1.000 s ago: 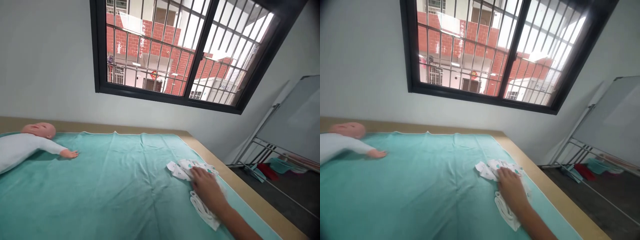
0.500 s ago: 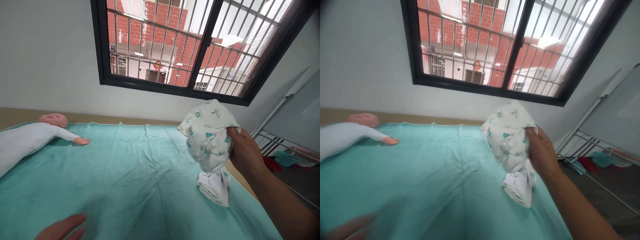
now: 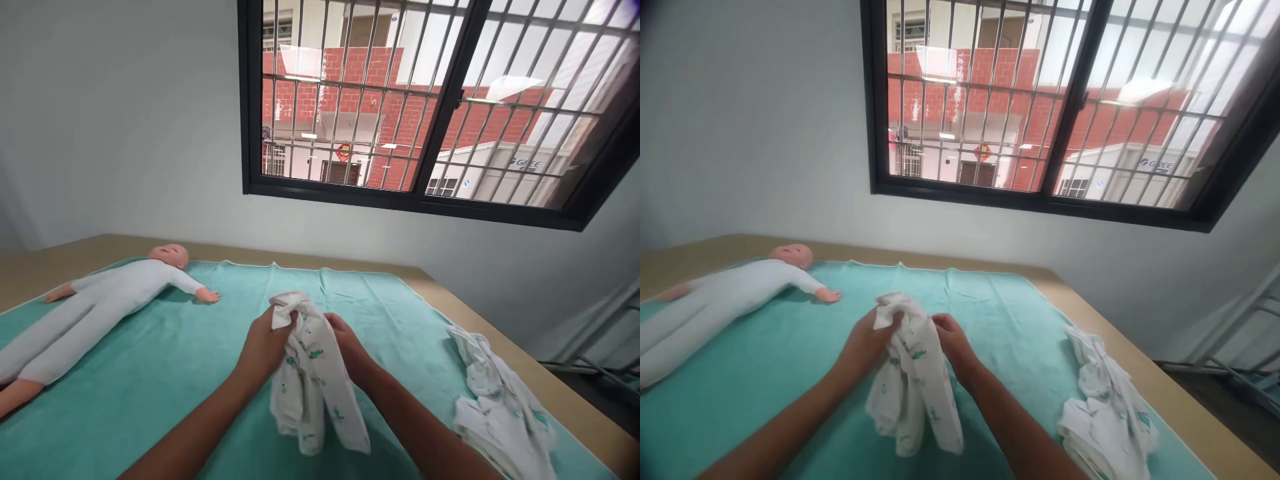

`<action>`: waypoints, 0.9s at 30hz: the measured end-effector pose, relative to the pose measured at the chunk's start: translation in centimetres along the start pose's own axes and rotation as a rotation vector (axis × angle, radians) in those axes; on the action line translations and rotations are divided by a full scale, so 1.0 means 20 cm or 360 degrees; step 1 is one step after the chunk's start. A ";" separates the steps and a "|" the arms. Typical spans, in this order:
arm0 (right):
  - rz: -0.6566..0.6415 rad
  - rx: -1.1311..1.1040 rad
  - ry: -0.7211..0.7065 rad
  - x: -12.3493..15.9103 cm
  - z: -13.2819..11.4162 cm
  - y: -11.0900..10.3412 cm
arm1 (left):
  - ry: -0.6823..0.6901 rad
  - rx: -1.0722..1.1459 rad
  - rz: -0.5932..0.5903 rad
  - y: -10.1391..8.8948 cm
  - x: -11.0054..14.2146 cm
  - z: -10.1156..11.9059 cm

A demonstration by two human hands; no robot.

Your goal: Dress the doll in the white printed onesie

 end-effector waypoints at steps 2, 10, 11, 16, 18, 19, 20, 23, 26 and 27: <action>-0.0106 -0.0041 0.0065 -0.05 0.09 0.01 | -0.0122 -0.0004 0.0053 -0.02 -0.06 -0.15; -0.0741 0.0691 -0.0045 0.07 0.17 0.17 | -0.0174 0.0369 0.0110 0.02 -0.08 -0.39; -0.0758 0.0740 -0.0036 0.08 0.19 0.18 | -0.0184 0.0398 0.0096 0.02 -0.08 -0.38; -0.0359 0.0227 0.0136 -0.01 0.24 0.03 | -0.0274 0.0385 0.0257 -0.06 -0.07 -0.38; -0.0112 0.0133 0.0097 -0.07 0.22 -0.10 | -0.0241 0.0316 0.0339 -0.11 -0.07 -0.39; -0.0023 0.0145 0.0041 -0.10 0.19 -0.16 | -0.0229 0.0276 0.0325 -0.13 -0.08 -0.40; 0.0050 0.0171 -0.0038 -0.12 0.16 -0.22 | -0.0227 0.0227 0.0279 -0.13 -0.08 -0.41; 0.0270 0.0262 -0.0259 -0.16 0.07 -0.39 | -0.0098 -0.0077 0.0077 -0.08 -0.09 -0.41; 0.0586 0.0337 -0.0388 -0.17 0.01 -0.59 | 0.0370 -0.0667 -0.0057 0.01 -0.08 -0.31; 0.0705 0.0357 -0.0443 -0.16 -0.01 -0.66 | 0.0516 -0.0869 -0.0086 0.04 -0.07 -0.28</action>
Point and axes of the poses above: each hand's wrist, its own x-axis away from the middle knuckle, its own y-axis out of the palm, z = x × y, the point moved 8 cm from there along -x, towards the middle knuckle, and after that the axes turned 12 degrees about -x, right-handed, at the moved point
